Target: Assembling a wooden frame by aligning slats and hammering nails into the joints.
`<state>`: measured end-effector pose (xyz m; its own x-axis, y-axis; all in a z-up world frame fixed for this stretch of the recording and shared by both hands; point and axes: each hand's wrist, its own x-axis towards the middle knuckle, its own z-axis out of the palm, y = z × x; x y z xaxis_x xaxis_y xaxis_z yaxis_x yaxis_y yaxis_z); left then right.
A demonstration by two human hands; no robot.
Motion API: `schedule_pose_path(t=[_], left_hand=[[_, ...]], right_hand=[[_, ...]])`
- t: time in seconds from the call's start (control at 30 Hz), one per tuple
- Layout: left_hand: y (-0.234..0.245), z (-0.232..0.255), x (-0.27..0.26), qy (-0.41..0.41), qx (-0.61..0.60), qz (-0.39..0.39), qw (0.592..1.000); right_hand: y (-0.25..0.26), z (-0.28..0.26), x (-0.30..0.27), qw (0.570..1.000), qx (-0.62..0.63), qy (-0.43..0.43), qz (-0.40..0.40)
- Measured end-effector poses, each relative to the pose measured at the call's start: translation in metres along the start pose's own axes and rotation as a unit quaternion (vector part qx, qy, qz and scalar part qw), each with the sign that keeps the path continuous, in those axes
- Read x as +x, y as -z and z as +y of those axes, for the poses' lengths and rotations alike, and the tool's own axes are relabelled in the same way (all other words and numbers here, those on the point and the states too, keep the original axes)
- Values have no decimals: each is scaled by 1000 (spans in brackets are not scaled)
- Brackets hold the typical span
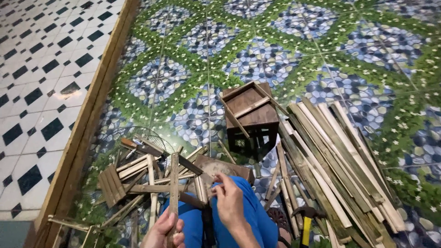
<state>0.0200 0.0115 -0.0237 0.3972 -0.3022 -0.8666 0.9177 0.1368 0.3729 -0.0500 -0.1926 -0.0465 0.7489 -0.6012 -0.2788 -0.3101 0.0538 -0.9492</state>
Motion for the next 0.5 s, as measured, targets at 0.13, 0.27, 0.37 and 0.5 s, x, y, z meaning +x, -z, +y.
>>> schedule_pose_path(t=[0.13,0.27,0.37,0.5], left_hand=[[59,-1,34,-15,0,-47,999],[110,2,50,-13,-4,-96,995],[118,3,42,-37,25,-92,995],[152,-4,69,-144,127,-6,981]], right_hand=[[-22,33,6,1000,-19,17,18],[-76,37,-17,987,-93,53,-117],[-107,35,-27,974,-108,45,-196],[-118,29,-32,974,-147,52,-167]])
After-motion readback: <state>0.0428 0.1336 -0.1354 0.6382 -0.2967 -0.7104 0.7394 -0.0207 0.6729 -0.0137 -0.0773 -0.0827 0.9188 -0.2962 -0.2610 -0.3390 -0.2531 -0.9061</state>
